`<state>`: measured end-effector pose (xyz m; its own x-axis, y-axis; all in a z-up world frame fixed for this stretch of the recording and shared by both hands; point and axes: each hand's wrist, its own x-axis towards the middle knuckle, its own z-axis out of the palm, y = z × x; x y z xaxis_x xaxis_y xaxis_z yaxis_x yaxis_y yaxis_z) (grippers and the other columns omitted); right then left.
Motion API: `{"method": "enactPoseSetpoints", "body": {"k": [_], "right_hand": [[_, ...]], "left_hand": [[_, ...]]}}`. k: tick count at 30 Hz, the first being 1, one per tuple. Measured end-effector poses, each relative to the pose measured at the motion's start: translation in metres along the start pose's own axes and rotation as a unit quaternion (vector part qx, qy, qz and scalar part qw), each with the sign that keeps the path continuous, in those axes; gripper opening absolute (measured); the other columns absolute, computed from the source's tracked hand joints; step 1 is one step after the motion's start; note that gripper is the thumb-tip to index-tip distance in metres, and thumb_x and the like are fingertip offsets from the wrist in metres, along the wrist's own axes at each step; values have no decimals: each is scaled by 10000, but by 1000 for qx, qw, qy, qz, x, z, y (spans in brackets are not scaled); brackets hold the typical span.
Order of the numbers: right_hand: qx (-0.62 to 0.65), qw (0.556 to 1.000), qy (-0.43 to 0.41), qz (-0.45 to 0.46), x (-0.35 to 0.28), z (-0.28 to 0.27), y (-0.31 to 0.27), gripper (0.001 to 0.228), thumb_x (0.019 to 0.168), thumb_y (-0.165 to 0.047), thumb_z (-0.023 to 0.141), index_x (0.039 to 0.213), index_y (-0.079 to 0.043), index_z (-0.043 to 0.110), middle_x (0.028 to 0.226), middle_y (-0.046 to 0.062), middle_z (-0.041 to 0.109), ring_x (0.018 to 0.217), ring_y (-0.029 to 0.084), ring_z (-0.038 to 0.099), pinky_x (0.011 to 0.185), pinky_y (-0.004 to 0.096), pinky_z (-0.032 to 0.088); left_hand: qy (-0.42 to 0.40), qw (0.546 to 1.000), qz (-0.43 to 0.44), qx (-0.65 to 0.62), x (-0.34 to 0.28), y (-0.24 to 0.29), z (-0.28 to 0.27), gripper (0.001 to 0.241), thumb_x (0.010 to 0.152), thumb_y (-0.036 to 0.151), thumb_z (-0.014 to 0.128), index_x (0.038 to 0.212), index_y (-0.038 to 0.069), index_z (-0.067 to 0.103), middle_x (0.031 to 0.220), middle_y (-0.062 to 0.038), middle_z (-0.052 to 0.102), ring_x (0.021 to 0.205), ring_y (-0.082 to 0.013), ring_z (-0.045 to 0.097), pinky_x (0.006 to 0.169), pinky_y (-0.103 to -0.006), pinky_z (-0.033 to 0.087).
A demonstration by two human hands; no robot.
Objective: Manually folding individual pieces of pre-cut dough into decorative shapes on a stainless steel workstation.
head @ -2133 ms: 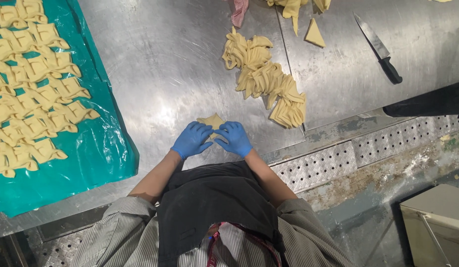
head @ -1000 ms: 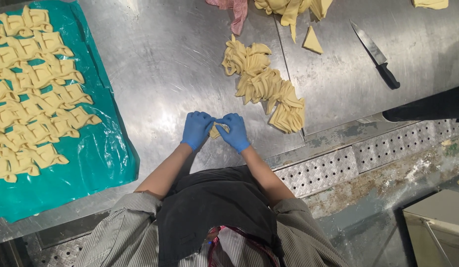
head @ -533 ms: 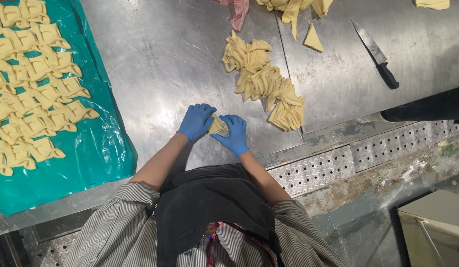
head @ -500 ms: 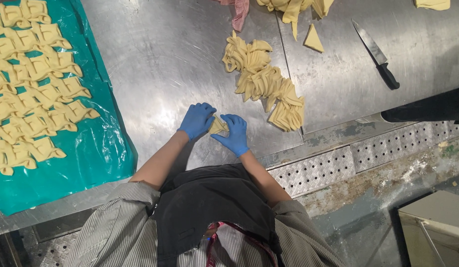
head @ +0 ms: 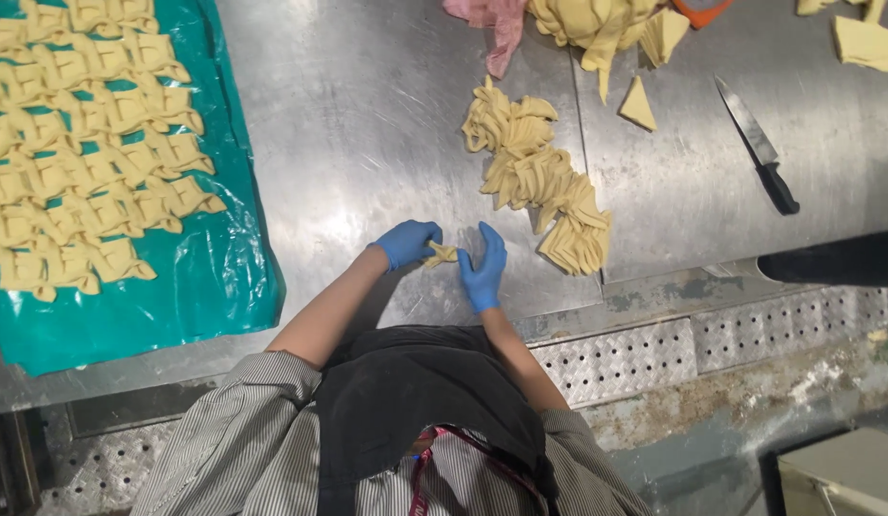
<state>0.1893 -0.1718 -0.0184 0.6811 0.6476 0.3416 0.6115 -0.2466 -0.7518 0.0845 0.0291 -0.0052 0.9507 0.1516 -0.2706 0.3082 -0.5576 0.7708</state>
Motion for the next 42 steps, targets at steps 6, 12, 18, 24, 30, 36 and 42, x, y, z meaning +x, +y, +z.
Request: {"method": "enactPoseSetpoints", "body": {"k": [6, 12, 18, 24, 30, 36, 42], "right_hand": [[8, 1000, -6, -23, 2, -2, -5, 590, 882, -175, 765, 1401, 2, 550, 1384, 185, 610, 1273, 366, 562, 1099, 447, 404], [-3, 999, -24, -32, 7, -4, -20, 533, 899, -172, 760, 1372, 2, 586, 1320, 171, 637, 1224, 352, 581, 1068, 446, 412], [-2, 999, -39, -33, 8, -3, -23, 486, 912, -182, 755, 1341, -2, 613, 1295, 171, 645, 1205, 339, 585, 1060, 432, 422], [-16, 998, -38, -38, 6, -1, -17, 482, 900, -177, 758, 1326, 3, 622, 1295, 174, 650, 1201, 345, 590, 1059, 440, 419], [-4, 999, -38, -18, 6, -2, -20, 463, 912, -188, 751, 1321, -10, 625, 1289, 165, 649, 1194, 333, 596, 1054, 423, 431], [-36, 999, -7, -27, 6, -2, -22, 447, 907, -151, 743, 1311, 4, 630, 1281, 179, 651, 1183, 359, 590, 1042, 450, 414], [12, 1000, -9, -9, 12, -1, -10, 392, 837, -110, 794, 1210, -44, 693, 973, 79, 695, 959, 283, 640, 913, 411, 470]], "left_hand": [[203, 876, -175, -401, -98, -18, -41, 454, 907, 213, 735, 1329, 52, 688, 1106, -133, 772, 918, -148, 708, 828, -280, 576], [581, 697, -184, -378, -215, -145, -65, 355, 947, 133, 742, 1265, -12, 686, 1081, -56, 723, 940, -115, 647, 838, -260, 523], [747, 551, -193, -318, -287, -239, -68, 454, 883, -41, 600, 1337, -28, 572, 1226, -106, 679, 999, -149, 680, 852, -277, 569], [753, 507, -270, -320, -293, -273, -75, 474, 821, -28, 649, 1287, -26, 558, 1118, -125, 708, 901, -164, 708, 750, -275, 586], [644, 570, -510, 18, -294, -190, -97, 310, 853, 146, 767, 1144, 63, 699, 1026, -149, 710, 887, -323, 677, 743, -444, 529], [711, 621, -242, 226, -253, -76, -125, 233, 978, 90, 714, 1207, 54, 682, 977, -107, 670, 922, -319, 667, 809, -458, 516], [470, 870, -101, 114, -126, -23, -30, 333, 985, 334, 702, 706, 155, 674, 647, -84, 650, 598, -325, 637, 591, -447, 489]]}}
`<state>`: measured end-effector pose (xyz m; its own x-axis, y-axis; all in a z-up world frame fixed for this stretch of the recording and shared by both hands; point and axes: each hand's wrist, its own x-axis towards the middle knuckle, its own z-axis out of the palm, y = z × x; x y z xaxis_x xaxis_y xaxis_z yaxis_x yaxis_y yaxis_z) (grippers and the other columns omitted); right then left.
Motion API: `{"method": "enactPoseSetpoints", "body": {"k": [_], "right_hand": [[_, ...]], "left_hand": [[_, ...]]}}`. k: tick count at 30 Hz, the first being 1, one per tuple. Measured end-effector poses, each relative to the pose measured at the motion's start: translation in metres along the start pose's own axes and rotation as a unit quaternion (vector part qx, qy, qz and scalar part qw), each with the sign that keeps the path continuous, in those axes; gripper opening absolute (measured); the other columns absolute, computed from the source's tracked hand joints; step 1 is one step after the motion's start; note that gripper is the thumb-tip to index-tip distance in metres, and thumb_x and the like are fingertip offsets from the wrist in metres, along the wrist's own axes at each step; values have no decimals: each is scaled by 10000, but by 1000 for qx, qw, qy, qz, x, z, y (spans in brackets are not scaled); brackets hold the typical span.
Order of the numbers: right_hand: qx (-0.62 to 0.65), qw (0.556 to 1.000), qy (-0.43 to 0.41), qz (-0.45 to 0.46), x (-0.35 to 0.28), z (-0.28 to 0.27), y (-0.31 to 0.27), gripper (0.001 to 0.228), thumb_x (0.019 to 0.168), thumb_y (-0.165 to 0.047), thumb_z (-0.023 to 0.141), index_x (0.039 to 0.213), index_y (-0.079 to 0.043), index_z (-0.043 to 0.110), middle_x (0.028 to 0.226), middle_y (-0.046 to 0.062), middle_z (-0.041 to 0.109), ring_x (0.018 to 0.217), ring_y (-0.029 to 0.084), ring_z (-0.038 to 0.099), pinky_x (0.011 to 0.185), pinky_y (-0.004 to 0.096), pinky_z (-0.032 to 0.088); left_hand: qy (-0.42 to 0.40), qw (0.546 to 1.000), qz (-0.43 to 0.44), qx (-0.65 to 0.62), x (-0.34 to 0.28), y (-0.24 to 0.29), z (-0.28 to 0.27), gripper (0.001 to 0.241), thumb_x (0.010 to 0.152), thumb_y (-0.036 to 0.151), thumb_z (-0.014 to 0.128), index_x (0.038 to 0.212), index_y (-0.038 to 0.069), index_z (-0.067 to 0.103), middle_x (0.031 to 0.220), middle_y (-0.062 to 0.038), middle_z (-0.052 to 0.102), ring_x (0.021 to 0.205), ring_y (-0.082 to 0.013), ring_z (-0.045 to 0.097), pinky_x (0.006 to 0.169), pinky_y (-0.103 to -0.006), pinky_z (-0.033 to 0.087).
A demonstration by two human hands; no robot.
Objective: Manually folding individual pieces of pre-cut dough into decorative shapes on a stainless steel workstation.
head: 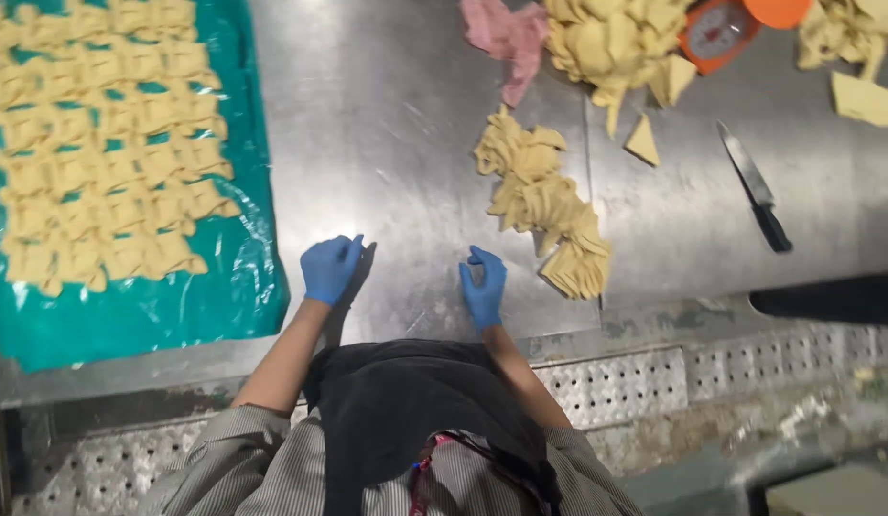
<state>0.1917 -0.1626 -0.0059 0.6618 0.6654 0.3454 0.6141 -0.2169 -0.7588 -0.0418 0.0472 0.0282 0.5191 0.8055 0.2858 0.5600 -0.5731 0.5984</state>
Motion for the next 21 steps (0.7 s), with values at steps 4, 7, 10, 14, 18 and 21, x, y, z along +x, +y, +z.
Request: {"method": "enactPoseSetpoints", "body": {"k": [4, 7, 10, 14, 18, 21], "right_hand": [[-14, 997, 31, 63, 1, -28, 7, 273, 884, -50, 751, 1156, -75, 740, 894, 45, 696, 863, 245, 645, 853, 389, 482], [-69, 991, 84, 79, -4, -60, 33, 262, 878, -25, 754, 1138, -60, 762, 881, 89, 657, 867, 263, 637, 836, 379, 492], [-80, 966, 237, 70, -3, -101, 53, 166, 965, -48, 718, 1130, -66, 728, 1036, 92, 720, 978, 234, 688, 897, 352, 532], [-82, 940, 309, 122, -4, -152, 106, 197, 976, -54, 687, 1171, -28, 707, 1135, 113, 708, 1056, 242, 679, 927, 339, 538], [-25, 913, 332, 234, 4, -170, 167, 292, 939, -125, 736, 1216, -37, 714, 1193, 115, 707, 1060, 237, 673, 943, 321, 536], [12, 925, 257, 280, 22, -173, 173, 529, 780, -203, 873, 1242, -52, 665, 1217, 138, 627, 1092, 267, 616, 939, 345, 541]], "left_hand": [[-109, 994, -22, -10, -18, 20, 61, 437, 1016, 391, 648, 680, 114, 683, 665, -129, 652, 613, -341, 635, 583, -450, 484], [-123, 992, 33, 19, -14, 47, 49, 452, 971, 385, 637, 609, 118, 679, 628, -126, 650, 592, -351, 627, 572, -474, 472], [-110, 993, 38, 13, -15, 47, 49, 477, 1007, 369, 632, 614, 101, 661, 636, -141, 630, 590, -358, 608, 574, -469, 461], [-85, 994, 54, 32, -12, 48, 52, 477, 1015, 344, 633, 613, 89, 653, 633, -142, 619, 574, -353, 598, 565, -465, 451], [-88, 995, 30, 22, -12, 55, 47, 483, 1017, 335, 625, 605, 84, 647, 609, -146, 598, 543, -350, 576, 543, -456, 433], [-92, 994, 48, 37, -16, 44, 53, 494, 1023, 333, 618, 602, 76, 633, 620, -144, 601, 547, -346, 577, 546, -450, 431]]}}
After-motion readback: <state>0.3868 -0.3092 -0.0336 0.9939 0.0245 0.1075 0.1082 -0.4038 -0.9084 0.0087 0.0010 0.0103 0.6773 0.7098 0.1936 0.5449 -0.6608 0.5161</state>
